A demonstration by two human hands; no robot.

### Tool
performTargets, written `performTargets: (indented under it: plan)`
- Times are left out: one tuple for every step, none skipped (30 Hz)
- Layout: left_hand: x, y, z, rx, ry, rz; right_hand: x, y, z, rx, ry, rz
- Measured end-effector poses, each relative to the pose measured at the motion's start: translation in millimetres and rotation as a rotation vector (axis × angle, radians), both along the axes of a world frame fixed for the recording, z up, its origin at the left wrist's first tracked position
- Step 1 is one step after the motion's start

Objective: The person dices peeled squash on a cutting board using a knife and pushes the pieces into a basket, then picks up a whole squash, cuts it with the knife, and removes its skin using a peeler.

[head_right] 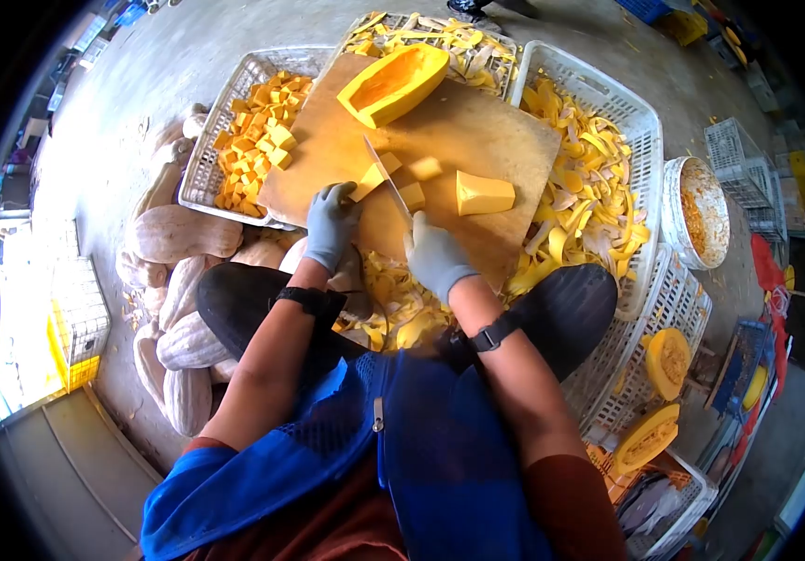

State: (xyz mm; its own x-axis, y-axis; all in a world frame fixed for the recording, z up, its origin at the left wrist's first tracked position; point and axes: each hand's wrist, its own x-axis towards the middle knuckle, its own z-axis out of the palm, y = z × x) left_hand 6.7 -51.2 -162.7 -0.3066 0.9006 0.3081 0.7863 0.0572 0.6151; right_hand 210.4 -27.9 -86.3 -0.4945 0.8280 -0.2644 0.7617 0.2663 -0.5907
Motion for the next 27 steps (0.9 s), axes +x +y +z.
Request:
performTargets:
  plan:
    - [-3, 3, 0, 0.004, 0.001, -0.009, -2, 5, 1, -0.011, -0.029, 0.02]
    - [-4, 3, -1, 0.001, -0.001, -0.012, 0, 5, -1, 0.008, 0.009, 0.022]
    - [-4, 1, -2, 0.0, -0.035, -0.005, 2, 4, 0, 0.026, 0.049, 0.02]
    - [-4, 2, -3, 0.006, -0.064, 0.0, 1, 6, 2, 0.05, 0.092, 0.018]
    - [-4, 2, -5, 0.004, -0.098, 0.007, 0, 5, 2, 0.066, 0.113, 0.0]
    - [-4, 1, -6, 0.033, -0.106, 0.0, -6, 0, 15, 0.073, 0.129, -0.018]
    - [-3, 2, -7, 0.055, -0.115, -0.009, -10, -8, 21, 0.074, 0.144, -0.039]
    - [-3, 1, -6, 0.082, -0.12, -0.021, -13, -13, 12, 0.042, 0.081, -0.009]
    - [-1, 0, 0, 0.039, -0.088, 0.003, -17, -12, -4, 0.021, 0.023, 0.019]
    - [-2, 0, -1, 0.027, -0.102, 0.018, -20, -10, -11, 0.004, -0.031, 0.039]
    - [-2, 4, -5, 0.022, -0.119, 0.031, -16, -7, -16, -0.02, -0.01, 0.039]
    - [-1, 5, -4, 0.007, -0.143, 0.05, -11, -9, -15, -0.019, 0.063, 0.011]
    - [-2, 5, -4, -0.108, -0.124, 0.067, -6, -15, -13, -0.024, 0.133, -0.02]
    - [4, 9, -4, -0.018, -0.008, 0.061, -2, -17, -11, -0.018, 0.207, -0.051]
    - [16, 10, 5, 0.073, 0.106, 0.058, 4, -21, -5, 0.037, 0.275, -0.093]
    - [26, 13, 10, 0.166, 0.218, 0.055, 12, -25, 6, 0.094, 0.343, -0.134]
    - [32, 18, 8, 0.043, 0.204, -0.139, 20, -29, 12, 0.153, 0.411, -0.173]
    - [46, 25, 9, -0.012, 0.338, -0.252, 29, -32, 14, 0.112, 0.432, -0.271]
    - [60, 34, 22, -0.097, 0.426, -0.368, 38, -34, 16, 0.073, 0.454, -0.366]
    - [70, 42, 34, -0.183, 0.515, -0.482, 47, -34, 16, 0.056, 0.459, -0.438]
    - [76, 53, 27, -0.17, 0.555, -0.489, 55, -35, 17, 0.04, 0.467, -0.51]
    - [81, 68, 15, -0.157, 0.592, -0.499, 65, -36, 17, 0.046, 0.454, -0.564]
    - [85, 82, 4, -0.144, 0.629, -0.512, 75, -35, 12, 0.055, 0.431, -0.605]
    - [81, 89, 3, -0.192, 0.64, -0.493, 85, -35, 7, 0.062, 0.408, -0.647]
    - [73, 91, 12, -0.241, 0.63, -0.52, 94, -34, -2, 0.072, 0.376, -0.67]
    - [60, 92, 20, -0.292, 0.624, -0.546, 101, -35, -9, 0.048, 0.323, -0.696]
    - [39, 97, 5, -0.237, 0.623, -0.536, 104, -36, -11, 0.023, 0.27, -0.72]
